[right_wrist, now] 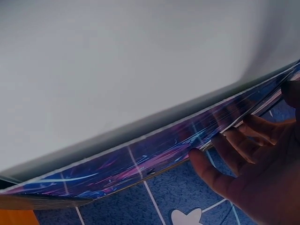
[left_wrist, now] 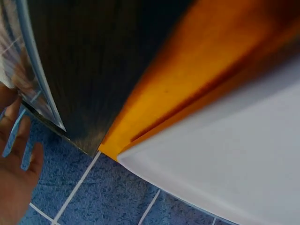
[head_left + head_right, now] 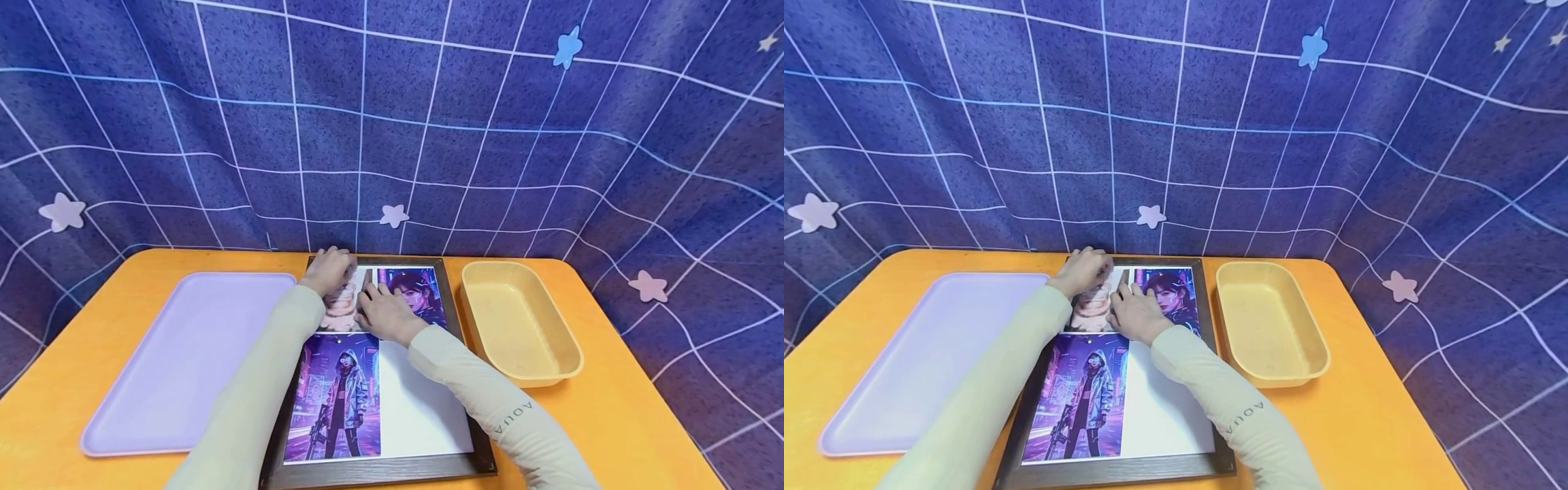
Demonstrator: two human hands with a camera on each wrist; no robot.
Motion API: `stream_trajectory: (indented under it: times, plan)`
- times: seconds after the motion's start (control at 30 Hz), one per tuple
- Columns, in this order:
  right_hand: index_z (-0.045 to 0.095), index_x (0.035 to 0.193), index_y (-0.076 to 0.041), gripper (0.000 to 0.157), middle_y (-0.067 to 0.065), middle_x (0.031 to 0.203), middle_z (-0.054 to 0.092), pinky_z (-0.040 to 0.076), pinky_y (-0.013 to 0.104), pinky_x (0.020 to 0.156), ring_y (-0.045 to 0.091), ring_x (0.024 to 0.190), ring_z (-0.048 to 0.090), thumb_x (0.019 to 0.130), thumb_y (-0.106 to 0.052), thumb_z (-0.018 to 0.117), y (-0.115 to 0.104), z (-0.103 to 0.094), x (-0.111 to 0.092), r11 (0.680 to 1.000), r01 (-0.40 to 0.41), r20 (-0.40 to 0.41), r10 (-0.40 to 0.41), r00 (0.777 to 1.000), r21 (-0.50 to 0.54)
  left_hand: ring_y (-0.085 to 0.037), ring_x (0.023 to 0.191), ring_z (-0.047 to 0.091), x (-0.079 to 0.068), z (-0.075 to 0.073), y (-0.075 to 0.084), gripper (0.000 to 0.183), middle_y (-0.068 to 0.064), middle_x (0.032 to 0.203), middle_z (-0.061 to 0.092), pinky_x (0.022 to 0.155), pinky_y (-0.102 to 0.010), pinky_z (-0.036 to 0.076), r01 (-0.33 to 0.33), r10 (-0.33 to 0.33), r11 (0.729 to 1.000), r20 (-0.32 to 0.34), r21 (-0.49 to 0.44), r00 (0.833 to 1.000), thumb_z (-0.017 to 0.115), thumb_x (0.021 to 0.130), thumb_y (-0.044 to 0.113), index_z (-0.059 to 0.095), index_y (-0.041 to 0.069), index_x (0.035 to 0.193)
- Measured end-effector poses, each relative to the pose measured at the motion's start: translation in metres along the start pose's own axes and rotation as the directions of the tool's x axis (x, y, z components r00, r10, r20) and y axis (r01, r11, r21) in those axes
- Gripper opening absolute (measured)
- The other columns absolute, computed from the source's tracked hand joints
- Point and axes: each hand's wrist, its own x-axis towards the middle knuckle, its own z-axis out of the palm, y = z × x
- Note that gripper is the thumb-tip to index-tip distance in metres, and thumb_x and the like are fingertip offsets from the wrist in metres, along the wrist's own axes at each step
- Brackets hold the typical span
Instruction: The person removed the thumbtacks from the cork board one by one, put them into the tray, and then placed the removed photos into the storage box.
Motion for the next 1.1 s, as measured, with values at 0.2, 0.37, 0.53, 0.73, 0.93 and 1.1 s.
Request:
stream_trajectory:
  times: [0.2,0.37,0.53,0.73,0.93,1.1]
  plan:
    - [0.049,0.121,-0.017,0.038,0.002,0.126,0.045,0.042,0.046,0.088,0.02,0.111,0.042,0.095,-0.043,0.038,0.0,0.0,-0.001,1.0,0.011,-0.019,-0.011,1.0,-0.001,-0.028,0.088,0.053,0.002,0.0,-0.006,0.012,-0.004,0.091,0.064,0.076,-0.043,0.039,-0.016,0.016,0.999,0.01,-0.043,1.0,0.067,0.075,0.006,0.066,0.012,0.086]
    - [0.049,0.12,-0.018,0.037,0.001,0.125,0.045,0.043,0.045,0.086,0.019,0.11,0.042,0.095,-0.043,0.038,0.0,0.001,0.0,1.0,0.009,-0.026,-0.009,1.0,0.0,-0.027,0.083,0.052,0.001,-0.003,-0.007,0.012,-0.002,0.086,0.064,0.073,-0.042,0.038,-0.035,0.035,0.996,-0.006,-0.076,0.999,0.063,0.075,0.003,0.065,0.011,0.084]
    - [0.049,0.122,-0.018,0.04,0.002,0.125,0.046,0.043,0.045,0.087,0.019,0.111,0.042,0.094,-0.045,0.038,0.0,0.001,0.0,1.0,0.009,-0.024,-0.01,1.0,-0.015,-0.027,0.081,0.052,0.001,-0.002,-0.01,0.012,-0.001,0.081,0.063,0.071,-0.042,0.038,-0.054,0.051,0.994,-0.03,-0.1,0.998,0.061,0.075,0.002,0.064,0.011,0.081]
    - [0.048,0.123,-0.018,0.04,0.002,0.126,0.045,0.042,0.046,0.089,0.02,0.112,0.042,0.095,-0.045,0.037,0.001,0.002,0.0,1.0,0.004,-0.017,-0.004,1.0,-0.005,-0.028,0.076,0.052,0.003,0.004,-0.015,0.013,-0.001,0.077,0.062,0.068,-0.042,0.037,-0.116,0.107,0.989,-0.097,-0.094,0.99,0.062,0.072,0.003,0.063,0.014,0.078]
    - [0.047,0.126,-0.018,0.042,0.003,0.128,0.045,0.042,0.046,0.09,0.02,0.112,0.042,0.095,-0.045,0.037,0.001,0.0,0.0,1.0,0.0,-0.009,0.0,1.0,-0.01,-0.031,0.082,0.054,0.0,-0.002,-0.008,0.013,-0.006,0.085,0.065,0.074,-0.045,0.039,-0.072,0.069,0.996,-0.07,-0.05,0.995,0.065,0.074,0.005,0.065,0.01,0.086]
    - [0.047,0.125,-0.017,0.042,0.003,0.127,0.045,0.042,0.045,0.09,0.02,0.112,0.042,0.095,-0.044,0.037,-0.001,-0.002,-0.001,1.0,-0.002,0.0,0.002,1.0,-0.009,-0.031,0.085,0.054,0.001,0.002,-0.009,0.013,-0.006,0.089,0.065,0.075,-0.044,0.038,-0.046,0.045,0.999,-0.042,-0.019,0.998,0.066,0.077,0.01,0.068,0.014,0.089]
